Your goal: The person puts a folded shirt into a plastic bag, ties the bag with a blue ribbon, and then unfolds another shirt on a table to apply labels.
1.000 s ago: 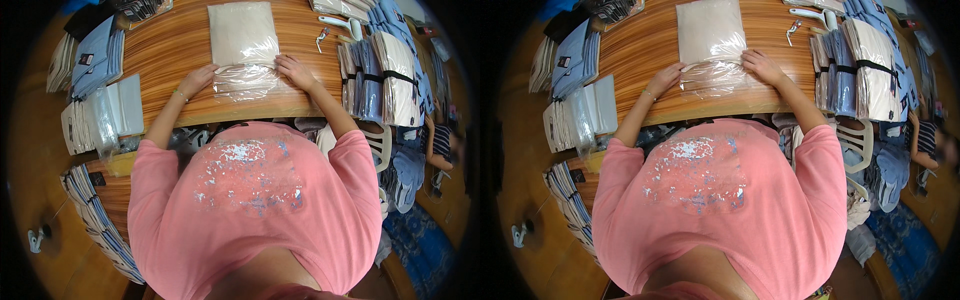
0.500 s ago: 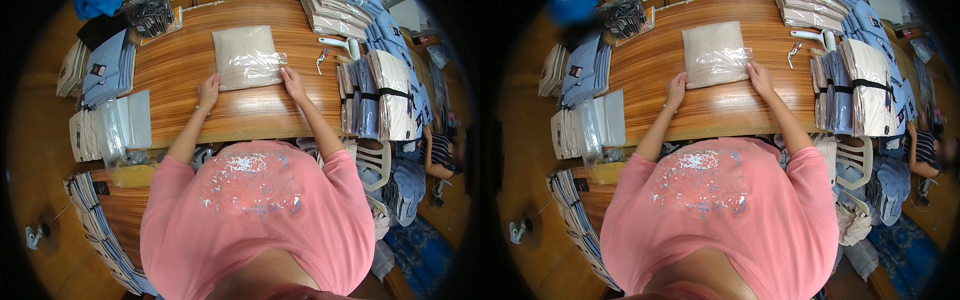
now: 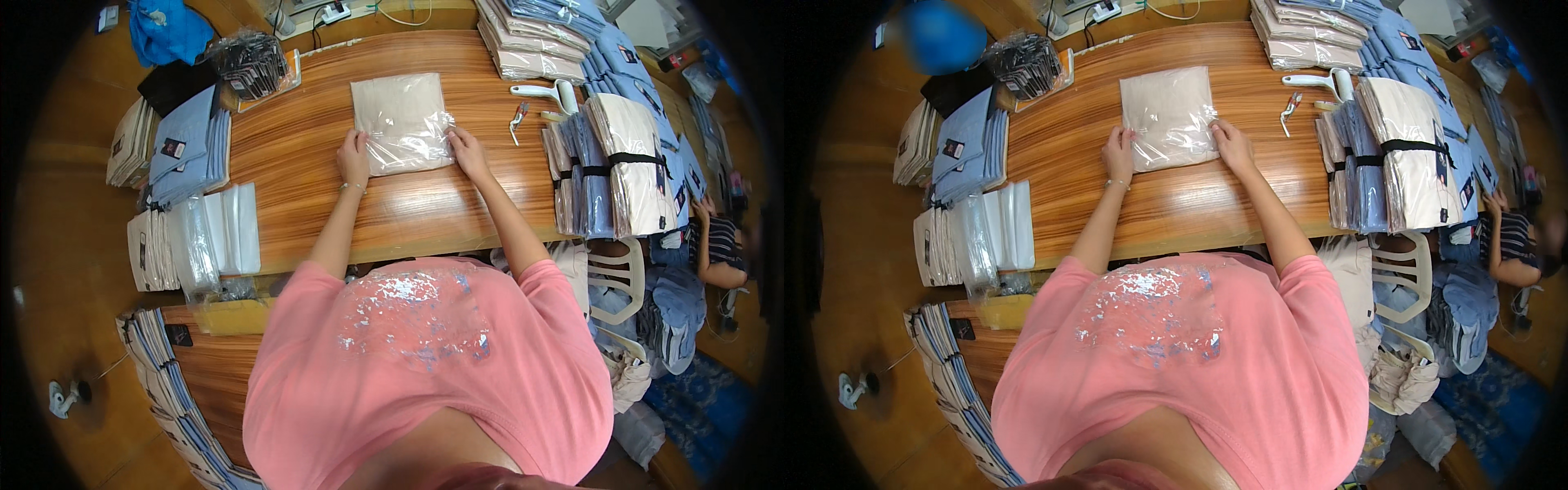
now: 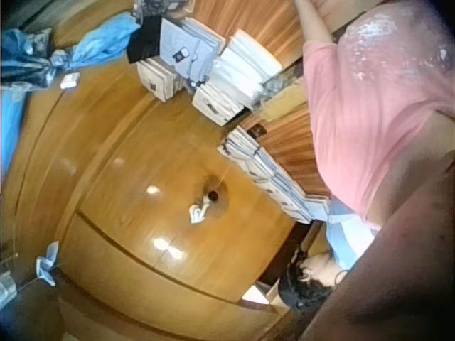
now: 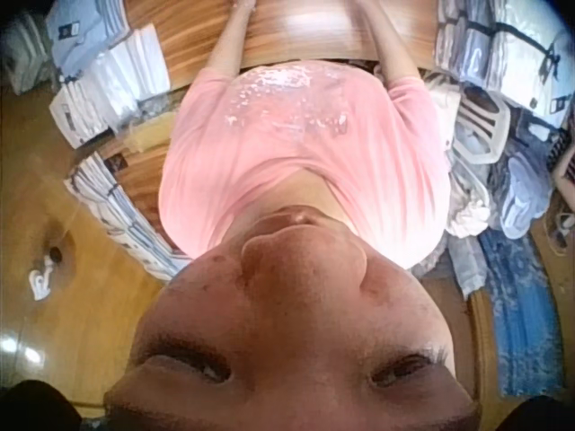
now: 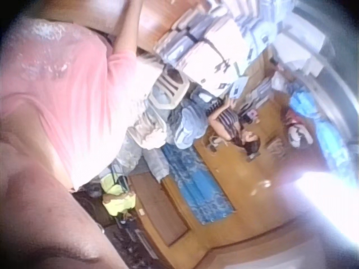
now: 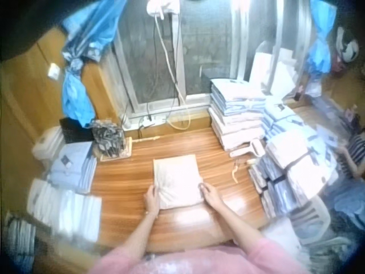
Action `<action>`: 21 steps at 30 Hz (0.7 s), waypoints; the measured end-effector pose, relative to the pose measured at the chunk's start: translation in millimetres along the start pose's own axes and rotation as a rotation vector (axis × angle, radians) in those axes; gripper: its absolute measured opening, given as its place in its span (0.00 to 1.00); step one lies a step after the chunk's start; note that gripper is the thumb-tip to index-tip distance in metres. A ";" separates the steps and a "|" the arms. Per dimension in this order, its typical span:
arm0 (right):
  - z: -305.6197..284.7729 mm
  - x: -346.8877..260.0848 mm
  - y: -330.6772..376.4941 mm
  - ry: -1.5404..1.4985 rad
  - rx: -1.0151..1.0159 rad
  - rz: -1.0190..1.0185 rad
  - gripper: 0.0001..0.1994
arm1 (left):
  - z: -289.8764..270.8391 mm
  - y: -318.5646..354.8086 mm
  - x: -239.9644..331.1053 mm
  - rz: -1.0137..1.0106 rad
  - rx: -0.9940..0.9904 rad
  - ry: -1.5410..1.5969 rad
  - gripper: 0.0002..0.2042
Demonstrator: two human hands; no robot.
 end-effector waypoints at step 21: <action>6.4 0.2 -31.1 0.300 -0.085 0.314 0.14 | 8.2 -18.9 -2.1 0.045 -0.015 -0.050 0.10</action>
Point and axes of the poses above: each hand's wrist, its own y-axis away from the middle knuckle, its own z-axis out of the palm, x = y × z, the point moved 9 cm from there along -y, towards the middle knuckle, and after that the axes turned 15 degrees about y, right-handed, at the moved point
